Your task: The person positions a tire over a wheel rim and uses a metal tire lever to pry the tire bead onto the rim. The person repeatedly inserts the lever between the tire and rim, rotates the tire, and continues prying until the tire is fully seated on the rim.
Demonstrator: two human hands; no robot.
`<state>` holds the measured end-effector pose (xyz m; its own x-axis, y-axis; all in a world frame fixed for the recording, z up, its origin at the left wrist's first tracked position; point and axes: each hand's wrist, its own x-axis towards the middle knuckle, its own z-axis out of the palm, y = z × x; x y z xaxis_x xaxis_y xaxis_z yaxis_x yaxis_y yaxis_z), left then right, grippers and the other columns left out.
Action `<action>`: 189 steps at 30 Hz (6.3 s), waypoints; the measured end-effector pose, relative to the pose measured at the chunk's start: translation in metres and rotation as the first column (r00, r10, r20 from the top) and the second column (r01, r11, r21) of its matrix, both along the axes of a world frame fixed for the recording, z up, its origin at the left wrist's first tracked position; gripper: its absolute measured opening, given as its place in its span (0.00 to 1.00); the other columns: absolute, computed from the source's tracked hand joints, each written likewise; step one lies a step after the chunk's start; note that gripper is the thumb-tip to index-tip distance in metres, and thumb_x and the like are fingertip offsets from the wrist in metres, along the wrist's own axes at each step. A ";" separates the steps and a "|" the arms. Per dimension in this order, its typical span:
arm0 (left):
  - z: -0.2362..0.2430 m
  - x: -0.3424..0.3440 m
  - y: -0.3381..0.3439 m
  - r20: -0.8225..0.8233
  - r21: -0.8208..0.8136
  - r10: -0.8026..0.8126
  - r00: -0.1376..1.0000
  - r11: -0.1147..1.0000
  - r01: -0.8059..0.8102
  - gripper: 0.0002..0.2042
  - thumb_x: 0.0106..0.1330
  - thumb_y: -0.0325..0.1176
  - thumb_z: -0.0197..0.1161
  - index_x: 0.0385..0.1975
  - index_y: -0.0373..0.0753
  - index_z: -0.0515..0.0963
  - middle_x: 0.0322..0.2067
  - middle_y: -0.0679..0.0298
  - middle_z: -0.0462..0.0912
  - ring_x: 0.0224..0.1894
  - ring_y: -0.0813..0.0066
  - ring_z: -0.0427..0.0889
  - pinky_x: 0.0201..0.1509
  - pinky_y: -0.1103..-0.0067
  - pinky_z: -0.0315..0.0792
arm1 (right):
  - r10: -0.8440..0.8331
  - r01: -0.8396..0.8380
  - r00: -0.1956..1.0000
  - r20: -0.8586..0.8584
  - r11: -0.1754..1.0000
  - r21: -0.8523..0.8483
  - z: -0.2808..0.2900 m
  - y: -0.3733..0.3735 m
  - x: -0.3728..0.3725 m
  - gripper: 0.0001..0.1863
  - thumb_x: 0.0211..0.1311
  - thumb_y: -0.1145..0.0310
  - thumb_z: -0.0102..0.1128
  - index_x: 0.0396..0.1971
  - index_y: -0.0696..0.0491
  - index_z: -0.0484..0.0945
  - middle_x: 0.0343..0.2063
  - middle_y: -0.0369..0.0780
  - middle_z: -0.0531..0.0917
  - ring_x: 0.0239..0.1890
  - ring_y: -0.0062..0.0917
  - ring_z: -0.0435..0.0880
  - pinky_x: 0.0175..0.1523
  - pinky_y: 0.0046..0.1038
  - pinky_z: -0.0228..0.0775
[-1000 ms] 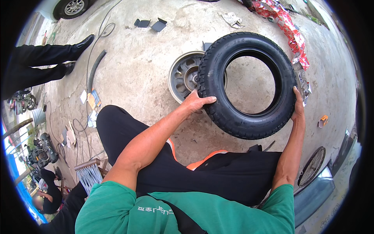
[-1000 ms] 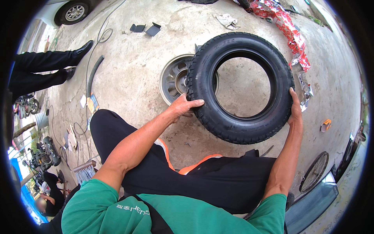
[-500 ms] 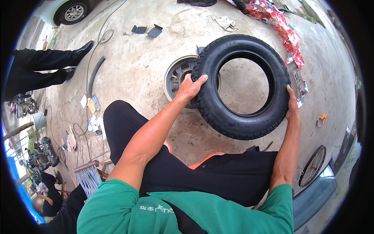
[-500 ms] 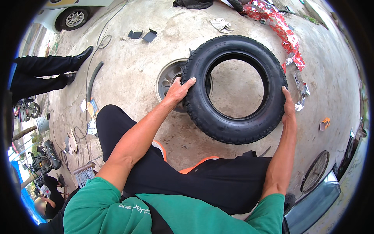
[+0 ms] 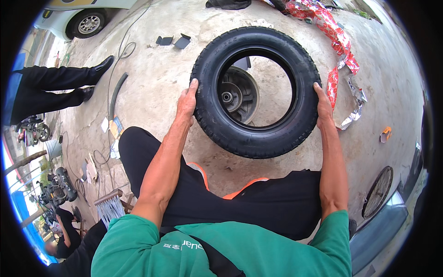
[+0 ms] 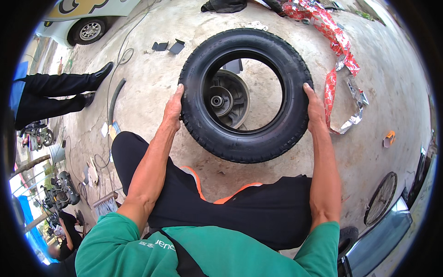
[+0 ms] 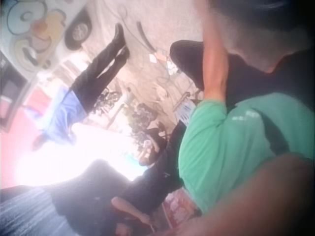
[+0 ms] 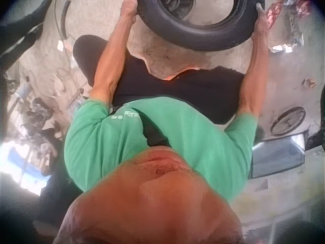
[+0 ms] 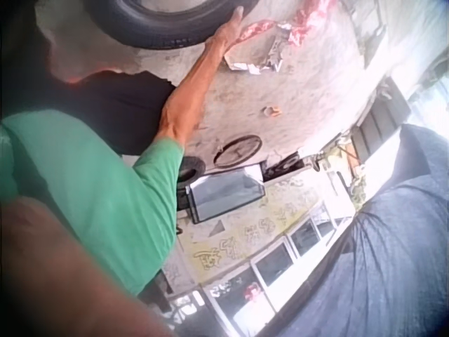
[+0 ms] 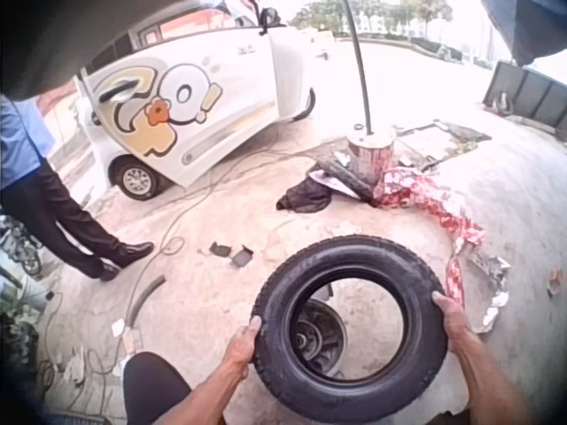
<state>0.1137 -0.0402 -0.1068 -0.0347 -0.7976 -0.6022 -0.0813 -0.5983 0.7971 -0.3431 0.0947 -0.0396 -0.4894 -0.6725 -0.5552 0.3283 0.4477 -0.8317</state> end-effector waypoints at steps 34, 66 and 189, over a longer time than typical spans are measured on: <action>-0.045 0.047 0.005 0.644 -0.043 0.181 0.743 0.979 -0.201 0.42 0.80 0.68 0.44 0.66 0.27 0.77 0.60 0.33 0.81 0.64 0.34 0.79 0.71 0.54 0.70 | 0.164 -0.062 0.908 -0.385 0.962 0.264 -0.107 -0.024 0.095 0.50 0.72 0.34 0.56 0.72 0.68 0.71 0.67 0.60 0.78 0.72 0.48 0.73 0.78 0.41 0.60; -0.068 0.031 0.004 0.776 -0.052 0.159 0.610 0.980 -0.191 0.40 0.81 0.66 0.44 0.64 0.28 0.79 0.58 0.34 0.85 0.65 0.33 0.80 0.72 0.55 0.70 | 0.252 -0.110 0.786 -0.564 0.955 0.274 -0.102 -0.021 0.099 0.45 0.74 0.37 0.57 0.67 0.68 0.74 0.60 0.62 0.82 0.63 0.54 0.80 0.70 0.44 0.68; 0.034 -0.273 -0.056 0.965 -0.223 -0.158 0.210 -0.073 0.972 0.20 0.75 0.54 0.64 0.48 0.44 0.90 0.50 0.63 0.89 0.60 0.62 0.83 0.72 0.60 0.63 | 0.223 -0.222 0.807 -0.548 0.973 0.069 0.054 -0.001 0.031 0.42 0.68 0.44 0.68 0.70 0.61 0.74 0.60 0.57 0.84 0.64 0.45 0.85 0.70 0.42 0.75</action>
